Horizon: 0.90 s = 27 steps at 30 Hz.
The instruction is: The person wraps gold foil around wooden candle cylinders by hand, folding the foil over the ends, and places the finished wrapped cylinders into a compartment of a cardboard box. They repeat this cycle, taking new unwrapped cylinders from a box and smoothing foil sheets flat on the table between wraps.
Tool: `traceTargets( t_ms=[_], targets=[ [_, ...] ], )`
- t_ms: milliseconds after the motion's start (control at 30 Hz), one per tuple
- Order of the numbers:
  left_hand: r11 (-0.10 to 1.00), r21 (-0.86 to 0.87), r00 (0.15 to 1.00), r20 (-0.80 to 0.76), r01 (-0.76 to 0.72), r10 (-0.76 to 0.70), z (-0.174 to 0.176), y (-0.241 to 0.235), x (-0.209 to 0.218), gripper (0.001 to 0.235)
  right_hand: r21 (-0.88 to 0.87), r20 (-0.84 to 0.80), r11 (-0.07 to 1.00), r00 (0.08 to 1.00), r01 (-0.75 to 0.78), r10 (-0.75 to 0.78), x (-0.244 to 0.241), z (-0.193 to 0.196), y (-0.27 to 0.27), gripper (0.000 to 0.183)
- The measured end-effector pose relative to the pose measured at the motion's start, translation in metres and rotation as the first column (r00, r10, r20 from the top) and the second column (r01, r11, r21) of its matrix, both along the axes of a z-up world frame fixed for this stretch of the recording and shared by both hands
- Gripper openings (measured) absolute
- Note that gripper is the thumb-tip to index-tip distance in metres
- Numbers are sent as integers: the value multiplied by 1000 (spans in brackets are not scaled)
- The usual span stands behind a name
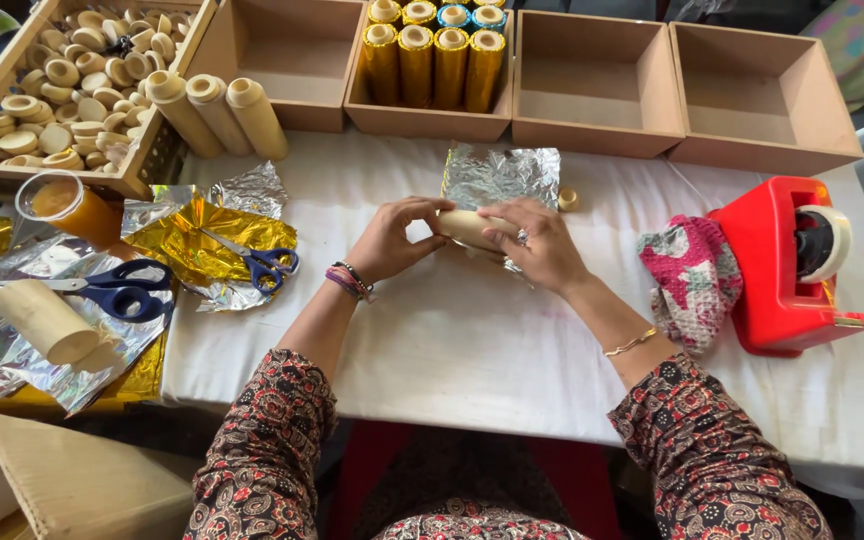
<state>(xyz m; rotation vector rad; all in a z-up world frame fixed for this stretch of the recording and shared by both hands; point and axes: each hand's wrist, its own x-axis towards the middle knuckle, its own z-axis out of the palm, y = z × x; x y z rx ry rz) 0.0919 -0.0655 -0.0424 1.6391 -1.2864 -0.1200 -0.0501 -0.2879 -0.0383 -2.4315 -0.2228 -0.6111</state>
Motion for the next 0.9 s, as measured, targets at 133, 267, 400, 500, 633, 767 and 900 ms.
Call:
traceTargets(
  t_ms=[133, 267, 400, 500, 633, 767, 900],
  targets=[
    [999, 32, 998, -58, -21, 23, 4, 2, 1, 14, 96, -73, 994, 996, 58, -51, -2, 3, 10, 32],
    [998, 40, 995, -80, -55, 58, -2, 0, 4, 12, 79, -55, 997, 998, 10, -5, -7, 10, 4, 39],
    [998, 26, 990, -133, -49, 52, -4, -2, 4, 13, -322, -18, 946, 999, -31, 27, -14, 32, 7, 78],
    [997, 32, 984, -161, -76, 80, -7, -6, 4, 13, -455, -72, 890, 997, -16, -19, -16, 39, 8, 93],
    [988, 96, 969, -203, -122, 140, -10, -8, 5, 27, -509, -57, 860, 996, 28, -66, -15, 22, -4, 75],
    [999, -30, 977, -211, -23, 16, -26, -12, 14, 30, -433, 24, 900, 999, 46, -39, -13, 10, -19, 55],
    [998, 26, 984, -170, -49, 53, -20, -11, 12, 27, -271, -80, 962, 996, 15, -38, -20, 48, -18, 69]
  ],
)
